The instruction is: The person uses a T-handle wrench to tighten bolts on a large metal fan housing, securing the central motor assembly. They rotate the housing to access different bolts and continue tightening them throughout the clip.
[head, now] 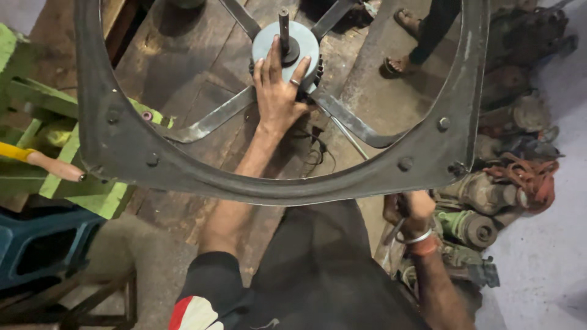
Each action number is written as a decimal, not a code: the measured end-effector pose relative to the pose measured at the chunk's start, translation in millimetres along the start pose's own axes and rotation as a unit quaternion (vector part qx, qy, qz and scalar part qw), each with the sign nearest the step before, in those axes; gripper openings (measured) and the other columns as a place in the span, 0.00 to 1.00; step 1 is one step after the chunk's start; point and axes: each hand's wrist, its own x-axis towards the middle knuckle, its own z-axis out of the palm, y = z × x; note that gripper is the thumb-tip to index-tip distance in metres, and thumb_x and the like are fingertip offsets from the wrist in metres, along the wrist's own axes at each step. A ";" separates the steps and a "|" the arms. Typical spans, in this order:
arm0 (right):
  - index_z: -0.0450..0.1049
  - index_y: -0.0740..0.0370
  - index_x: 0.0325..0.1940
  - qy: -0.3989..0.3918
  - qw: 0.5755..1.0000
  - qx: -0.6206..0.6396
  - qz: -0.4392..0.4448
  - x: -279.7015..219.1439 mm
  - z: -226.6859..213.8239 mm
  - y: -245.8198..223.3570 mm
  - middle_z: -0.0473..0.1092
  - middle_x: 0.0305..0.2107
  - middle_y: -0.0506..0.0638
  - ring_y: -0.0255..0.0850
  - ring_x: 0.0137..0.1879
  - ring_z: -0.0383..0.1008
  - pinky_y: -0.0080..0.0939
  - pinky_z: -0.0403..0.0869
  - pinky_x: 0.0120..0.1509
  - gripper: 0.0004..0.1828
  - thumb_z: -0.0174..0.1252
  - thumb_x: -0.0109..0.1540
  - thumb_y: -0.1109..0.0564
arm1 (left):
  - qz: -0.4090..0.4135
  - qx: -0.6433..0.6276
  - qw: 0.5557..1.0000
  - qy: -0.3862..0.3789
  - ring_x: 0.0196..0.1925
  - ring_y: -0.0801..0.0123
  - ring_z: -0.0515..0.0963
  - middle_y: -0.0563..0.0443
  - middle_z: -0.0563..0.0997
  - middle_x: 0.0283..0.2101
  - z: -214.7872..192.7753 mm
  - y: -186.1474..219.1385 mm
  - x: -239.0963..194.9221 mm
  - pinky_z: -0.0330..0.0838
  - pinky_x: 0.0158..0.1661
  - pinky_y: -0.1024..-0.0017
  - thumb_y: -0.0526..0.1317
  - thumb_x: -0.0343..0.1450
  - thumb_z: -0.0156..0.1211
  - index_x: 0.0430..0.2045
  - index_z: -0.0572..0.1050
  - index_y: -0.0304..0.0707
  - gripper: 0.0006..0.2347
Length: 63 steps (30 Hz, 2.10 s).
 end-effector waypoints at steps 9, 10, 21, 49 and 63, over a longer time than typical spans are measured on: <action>0.80 0.61 0.39 -0.041 0.966 -0.199 -0.160 -19.2 -12.2 23.2 0.75 0.31 0.51 0.47 0.39 0.75 0.52 0.68 0.54 0.07 0.69 0.57 0.63 | -0.008 0.009 0.999 0.031 0.79 0.45 0.53 0.33 0.46 0.78 11.2 -1.0 -6.9 0.51 0.73 0.48 0.45 0.51 0.84 0.66 0.70 0.52 0.43; 0.80 0.61 0.40 -0.045 0.963 -0.203 -0.173 -20.7 -13.9 30.3 0.76 0.32 0.52 0.48 0.41 0.75 0.53 0.66 0.55 0.07 0.68 0.57 0.62 | -0.018 0.029 0.999 0.025 0.79 0.46 0.53 0.34 0.46 0.78 9.9 2.8 -5.6 0.52 0.73 0.49 0.43 0.51 0.83 0.67 0.70 0.52 0.43; 0.82 0.62 0.43 -0.098 0.956 -0.202 -0.188 -58.2 -2.4 86.9 0.78 0.38 0.55 0.55 0.44 0.79 0.64 0.69 0.63 0.14 0.67 0.56 0.55 | -0.021 -0.137 0.988 -0.067 0.62 0.45 0.71 0.37 0.73 0.56 -57.5 -17.5 51.1 0.61 0.62 0.48 0.57 0.55 0.83 0.52 0.74 0.39 0.36; 0.82 0.61 0.38 -0.058 0.971 -0.097 -0.209 -24.7 3.8 152.6 0.79 0.35 0.55 0.52 0.43 0.80 0.62 0.76 0.57 0.08 0.64 0.55 0.59 | -0.182 -0.064 0.981 0.010 0.40 0.38 0.81 0.37 0.82 0.40 -7.2 -19.9 97.4 0.75 0.41 0.49 0.43 0.65 0.58 0.39 0.84 0.39 0.14; 0.82 0.64 0.34 -0.050 0.982 -0.071 -0.169 -25.1 6.3 151.2 0.79 0.33 0.56 0.51 0.40 0.81 0.56 0.77 0.54 0.06 0.64 0.54 0.60 | -0.170 -0.055 0.984 0.014 0.40 0.39 0.82 0.37 0.82 0.39 -2.5 -22.4 92.4 0.75 0.40 0.50 0.43 0.66 0.60 0.41 0.83 0.40 0.14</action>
